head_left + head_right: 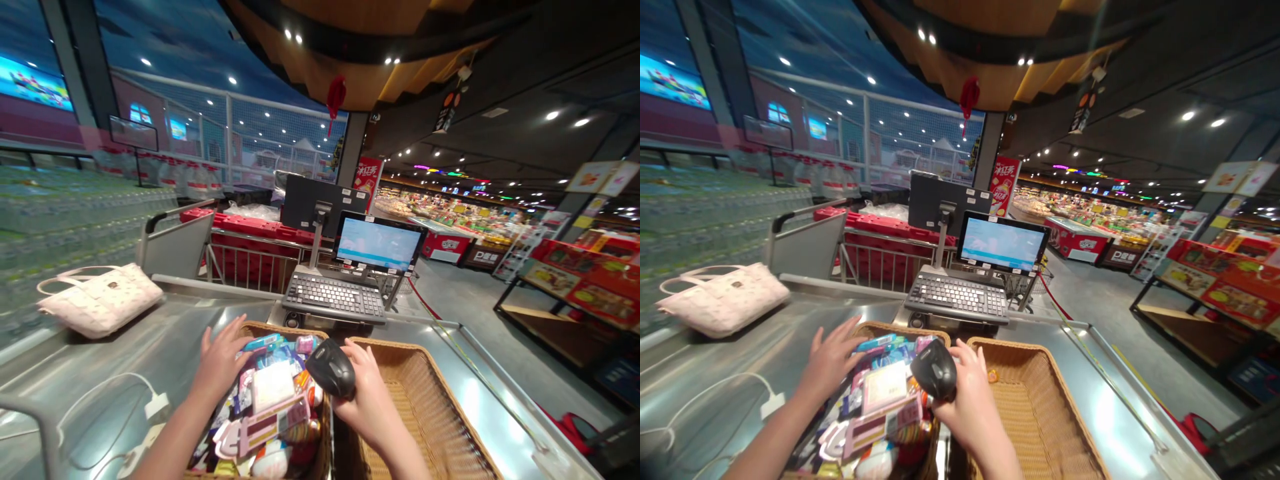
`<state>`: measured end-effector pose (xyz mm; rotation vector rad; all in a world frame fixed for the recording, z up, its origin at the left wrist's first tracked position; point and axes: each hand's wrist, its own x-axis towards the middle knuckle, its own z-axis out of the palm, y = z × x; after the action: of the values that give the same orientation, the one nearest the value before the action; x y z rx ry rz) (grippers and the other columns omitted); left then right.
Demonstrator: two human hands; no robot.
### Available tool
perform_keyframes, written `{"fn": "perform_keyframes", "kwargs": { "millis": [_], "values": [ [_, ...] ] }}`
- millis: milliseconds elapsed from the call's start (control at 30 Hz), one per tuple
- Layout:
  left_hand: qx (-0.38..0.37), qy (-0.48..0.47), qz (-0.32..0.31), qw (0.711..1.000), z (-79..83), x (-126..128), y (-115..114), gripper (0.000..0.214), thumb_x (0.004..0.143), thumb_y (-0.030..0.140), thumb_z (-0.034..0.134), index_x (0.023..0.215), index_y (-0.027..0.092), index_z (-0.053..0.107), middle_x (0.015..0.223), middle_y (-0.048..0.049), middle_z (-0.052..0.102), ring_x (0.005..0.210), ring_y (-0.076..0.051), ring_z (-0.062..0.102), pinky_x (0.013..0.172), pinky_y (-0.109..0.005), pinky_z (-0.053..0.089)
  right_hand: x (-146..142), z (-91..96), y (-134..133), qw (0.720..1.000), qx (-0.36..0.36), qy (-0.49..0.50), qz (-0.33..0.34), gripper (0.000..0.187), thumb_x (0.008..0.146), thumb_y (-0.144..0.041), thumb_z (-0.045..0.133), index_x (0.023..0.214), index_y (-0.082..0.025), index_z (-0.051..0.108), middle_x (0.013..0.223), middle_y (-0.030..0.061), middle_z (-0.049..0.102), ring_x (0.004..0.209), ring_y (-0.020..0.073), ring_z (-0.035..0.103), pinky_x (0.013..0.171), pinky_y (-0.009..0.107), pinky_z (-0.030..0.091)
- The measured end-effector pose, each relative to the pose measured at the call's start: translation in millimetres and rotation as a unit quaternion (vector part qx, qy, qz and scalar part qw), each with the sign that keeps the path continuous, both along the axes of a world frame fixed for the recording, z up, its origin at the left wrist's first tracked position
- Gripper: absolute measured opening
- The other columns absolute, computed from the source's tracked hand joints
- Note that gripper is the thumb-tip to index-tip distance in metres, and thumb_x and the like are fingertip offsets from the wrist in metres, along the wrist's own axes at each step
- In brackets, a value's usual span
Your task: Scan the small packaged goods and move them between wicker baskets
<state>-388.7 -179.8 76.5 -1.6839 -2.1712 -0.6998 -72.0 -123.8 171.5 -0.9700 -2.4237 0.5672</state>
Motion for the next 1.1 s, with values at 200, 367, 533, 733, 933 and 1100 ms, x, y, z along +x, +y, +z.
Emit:
{"fn": "perform_keyframes", "kwargs": {
  "millis": [200, 367, 533, 733, 933, 1100],
  "values": [
    [-0.009, 0.011, 0.100, 0.995, -15.0, -2, -18, 0.021, 0.085, 0.029, 0.052, 0.089, 0.023, 0.072, 0.144, -0.0141, 0.051, 0.129, -0.032, 0.050, 0.111, -0.067, 0.018, -5, 0.9, -1, 1.000, -0.018, -0.003, 0.013, 0.050, 0.063, -0.012, 0.060, 0.109, -0.027, 0.070, 0.123, 0.0075, 0.062, 0.136, 0.0344, 0.039, 0.115, 0.064, 0.010],
    [-0.043, 0.032, 0.160, 0.986, -24.2, 8, -26, 0.024, 0.085, 0.031, 0.049, 0.083, 0.019, 0.070, 0.141, -0.0170, 0.053, 0.129, -0.031, 0.050, 0.111, -0.066, 0.019, -10, -0.1, 0, 0.999, -0.022, 0.001, 0.034, 0.043, 0.065, -0.015, 0.061, 0.105, -0.026, 0.071, 0.122, 0.0089, 0.062, 0.135, 0.0341, 0.040, 0.115, 0.063, 0.012],
    [-0.126, 0.014, 0.172, 0.977, -33.4, 9, -32, 0.028, 0.080, 0.027, 0.049, 0.098, 0.019, 0.070, 0.141, -0.0185, 0.053, 0.131, -0.033, 0.048, 0.108, -0.069, 0.021, -10, -1.9, 5, 0.999, -0.022, 0.008, 0.044, 0.051, 0.063, -0.013, 0.060, 0.111, -0.027, 0.069, 0.123, 0.0080, 0.062, 0.135, 0.0335, 0.041, 0.116, 0.063, 0.011],
    [-0.132, -0.006, 0.169, 0.977, -13.7, 15, -31, 0.031, 0.082, 0.027, 0.048, 0.102, 0.018, 0.070, 0.143, -0.0206, 0.049, 0.134, -0.038, 0.043, 0.103, -0.073, 0.026, 2, -4.5, 11, 0.999, -0.026, 0.010, 0.035, 0.053, 0.062, -0.010, 0.057, 0.111, -0.028, 0.069, 0.124, 0.0063, 0.062, 0.136, 0.0334, 0.039, 0.116, 0.064, 0.011],
    [-0.025, -0.016, 0.003, 1.000, 14.8, 68, 11, 0.030, 0.086, 0.033, 0.051, 0.109, 0.022, 0.066, 0.146, -0.0157, 0.048, 0.136, -0.033, 0.042, 0.109, -0.065, 0.028, 39, -6.5, 29, 0.999, 0.008, 0.030, -0.019, 0.053, 0.063, -0.009, 0.057, 0.112, -0.025, 0.066, 0.126, 0.0077, 0.062, 0.134, 0.0326, 0.042, 0.116, 0.061, 0.019],
    [-0.002, 0.020, -0.143, 0.990, 16.4, 139, 59, 0.031, 0.085, 0.032, 0.056, 0.114, 0.023, 0.062, 0.153, -0.0130, 0.039, 0.144, -0.034, 0.027, 0.112, -0.064, 0.025, 90, -3.2, 46, 0.992, 0.069, 0.054, -0.092, 0.051, 0.066, -0.012, 0.057, 0.116, -0.020, 0.063, 0.127, 0.0100, 0.061, 0.134, 0.0317, 0.043, 0.114, 0.054, 0.029]
  ]
}}
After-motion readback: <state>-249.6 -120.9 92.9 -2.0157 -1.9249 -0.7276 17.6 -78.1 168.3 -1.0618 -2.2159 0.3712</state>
